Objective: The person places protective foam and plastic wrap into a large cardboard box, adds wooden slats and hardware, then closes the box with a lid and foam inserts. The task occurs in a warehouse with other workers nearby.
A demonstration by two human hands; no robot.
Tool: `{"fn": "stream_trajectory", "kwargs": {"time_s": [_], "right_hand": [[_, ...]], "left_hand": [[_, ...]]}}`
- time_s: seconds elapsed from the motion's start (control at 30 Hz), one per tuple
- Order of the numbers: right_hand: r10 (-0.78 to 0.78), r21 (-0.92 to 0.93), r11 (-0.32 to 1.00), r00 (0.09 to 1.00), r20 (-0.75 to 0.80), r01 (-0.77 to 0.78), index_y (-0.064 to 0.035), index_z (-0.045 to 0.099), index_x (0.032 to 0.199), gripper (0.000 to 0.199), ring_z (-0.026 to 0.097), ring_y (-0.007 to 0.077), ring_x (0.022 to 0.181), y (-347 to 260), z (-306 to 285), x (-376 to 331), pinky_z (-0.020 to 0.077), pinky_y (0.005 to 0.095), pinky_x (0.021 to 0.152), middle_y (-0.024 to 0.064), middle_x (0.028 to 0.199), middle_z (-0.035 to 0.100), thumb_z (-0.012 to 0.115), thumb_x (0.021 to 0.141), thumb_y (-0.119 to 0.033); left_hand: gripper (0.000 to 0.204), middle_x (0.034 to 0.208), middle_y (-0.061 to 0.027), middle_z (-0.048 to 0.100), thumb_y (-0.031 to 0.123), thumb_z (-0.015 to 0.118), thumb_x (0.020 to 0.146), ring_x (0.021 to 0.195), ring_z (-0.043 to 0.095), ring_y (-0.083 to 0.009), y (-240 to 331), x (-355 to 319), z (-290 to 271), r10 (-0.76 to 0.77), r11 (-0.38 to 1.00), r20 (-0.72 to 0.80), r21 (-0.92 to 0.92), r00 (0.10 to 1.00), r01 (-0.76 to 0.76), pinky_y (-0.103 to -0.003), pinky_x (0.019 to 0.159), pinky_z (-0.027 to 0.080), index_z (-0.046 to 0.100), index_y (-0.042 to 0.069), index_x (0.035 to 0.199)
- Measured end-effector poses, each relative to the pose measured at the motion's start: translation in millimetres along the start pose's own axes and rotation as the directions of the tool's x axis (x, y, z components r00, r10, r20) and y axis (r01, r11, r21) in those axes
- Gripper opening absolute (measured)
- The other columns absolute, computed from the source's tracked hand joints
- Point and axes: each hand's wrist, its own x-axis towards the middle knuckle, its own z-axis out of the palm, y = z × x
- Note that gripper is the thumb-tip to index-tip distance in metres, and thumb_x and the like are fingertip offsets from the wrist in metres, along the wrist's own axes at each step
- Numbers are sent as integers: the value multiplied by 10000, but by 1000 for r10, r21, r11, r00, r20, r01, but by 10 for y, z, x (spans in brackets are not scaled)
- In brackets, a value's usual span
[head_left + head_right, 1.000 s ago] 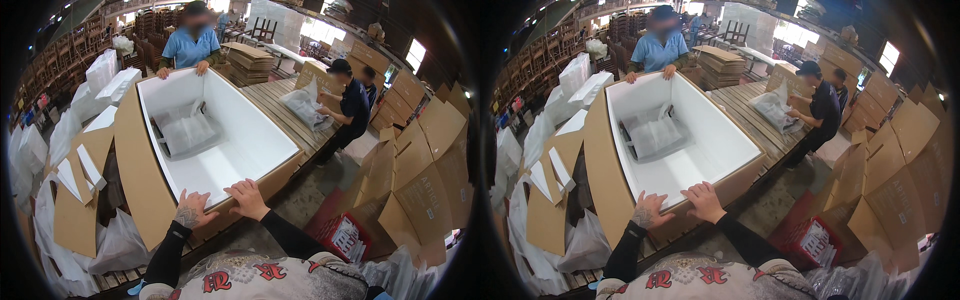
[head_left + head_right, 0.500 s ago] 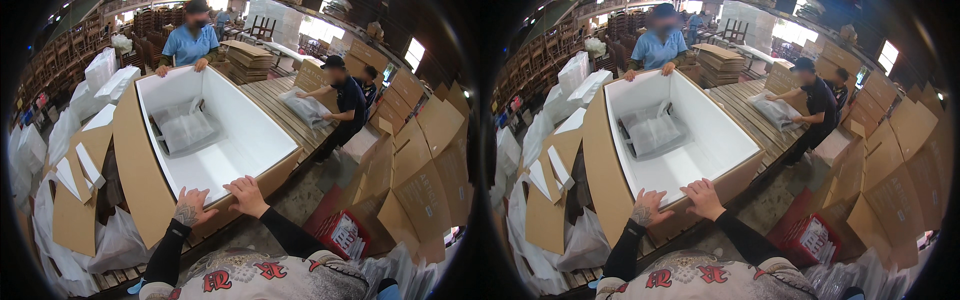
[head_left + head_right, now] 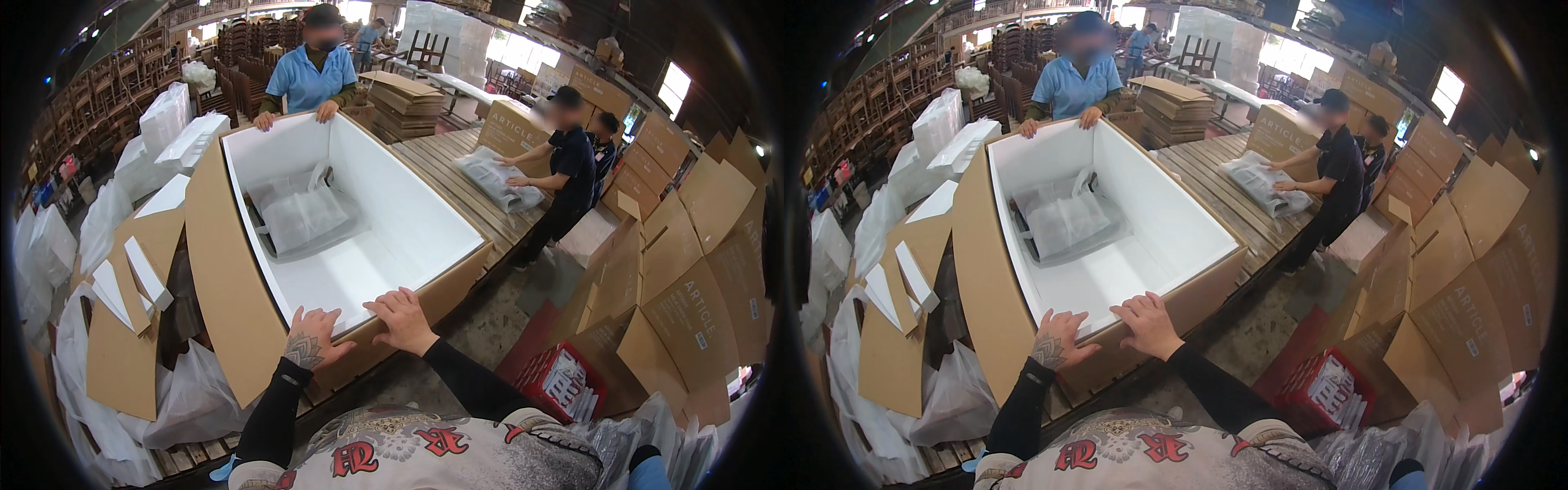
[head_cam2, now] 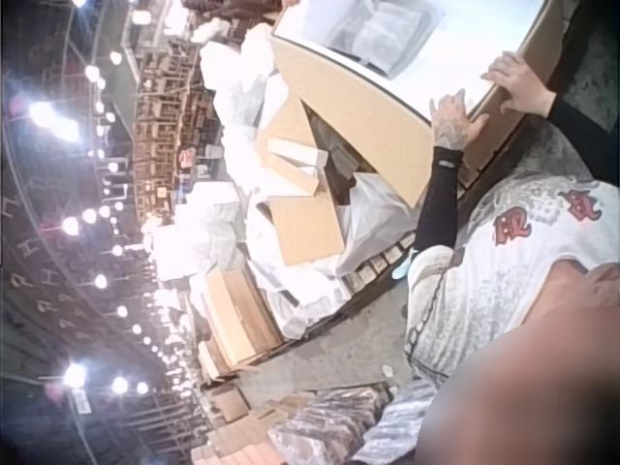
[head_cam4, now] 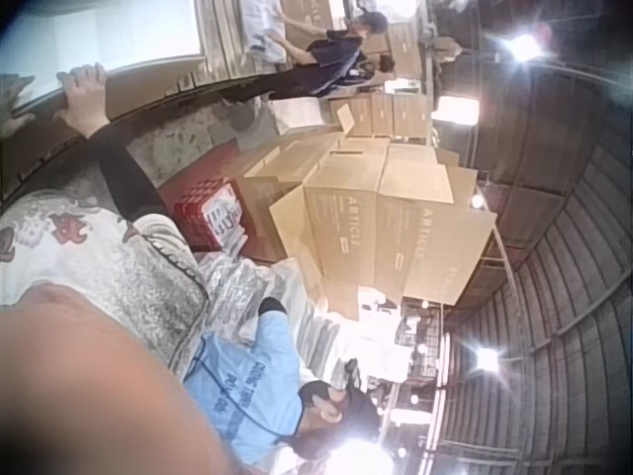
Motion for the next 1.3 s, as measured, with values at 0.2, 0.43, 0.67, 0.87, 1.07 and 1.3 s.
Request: {"fn": "stream_trajectory", "kwargs": {"time_s": [0.2, 0.43, 0.67, 0.87, 1.07, 1.3], "right_hand": [[-3, -11, 1000, 1000, -8, 3, -176, 596, 1321, 854, 542, 250, 1181, -27, 4, -16, 349, 501, 1103, 40, 1167, 596, 925, 547, -323], [-12, -2, 1000, 1000, -11, 12, -166, 591, 1328, 861, 542, 254, 1191, -21, 12, -18, 342, 503, 1111, 46, 1184, 602, 924, 550, -325], [-13, 1, 1000, 1000, -13, 13, -175, 583, 1338, 840, 540, 242, 1196, -8, 54, -36, 339, 503, 1116, 36, 1184, 599, 916, 579, -316], [8, 23, 1000, 1000, -5, -8, -160, 580, 1339, 824, 525, 267, 1226, 9, 27, -69, 327, 502, 1139, 58, 1202, 601, 910, 599, -310], [12, 12, 1000, 1000, -2, -12, -173, 574, 1355, 830, 521, 254, 1223, -21, 26, -66, 329, 493, 1134, 45, 1199, 595, 907, 611, -326], [9, 42, 999, 1000, 2, -9, -158, 583, 1340, 811, 518, 262, 1223, -17, 14, -66, 318, 510, 1148, 56, 1210, 599, 904, 611, -312]], "left_hand": [[824, 1198, -196, 666, 636, 728, 781, 1210, 600, -348, 14, -28, -19, -7, 1000, -10, -7, 1000, 6, -566, 1166, 307, 593, 68, 1363], [838, 1232, -206, 660, 652, 717, 784, 1260, 575, -357, 18, -32, -38, -24, 1000, 8, -9, 1000, 24, -566, 1175, 288, 585, 70, 1372], [825, 1240, -203, 660, 632, 737, 775, 1250, 574, -352, -5, -38, -20, -51, 998, 34, -34, 998, 52, -572, 1170, 287, 587, 69, 1359], [849, 1282, -211, 637, 615, 764, 758, 1266, 558, -361, -4, -36, -10, -7, 1000, -6, -3, 1000, 7, -593, 1164, 286, 569, 63, 1374], [844, 1213, -216, 652, 603, 766, 759, 1227, 577, -359, -42, -48, -2, 17, 1000, -38, 0, 999, -17, -594, 1155, 291, 574, 48, 1365], [837, 1282, -216, 634, 575, 790, 755, 1269, 556, -355, -15, -66, -33, -8, 1000, -24, -6, 1000, 8, -584, 1165, 294, 568, 56, 1373]]}}
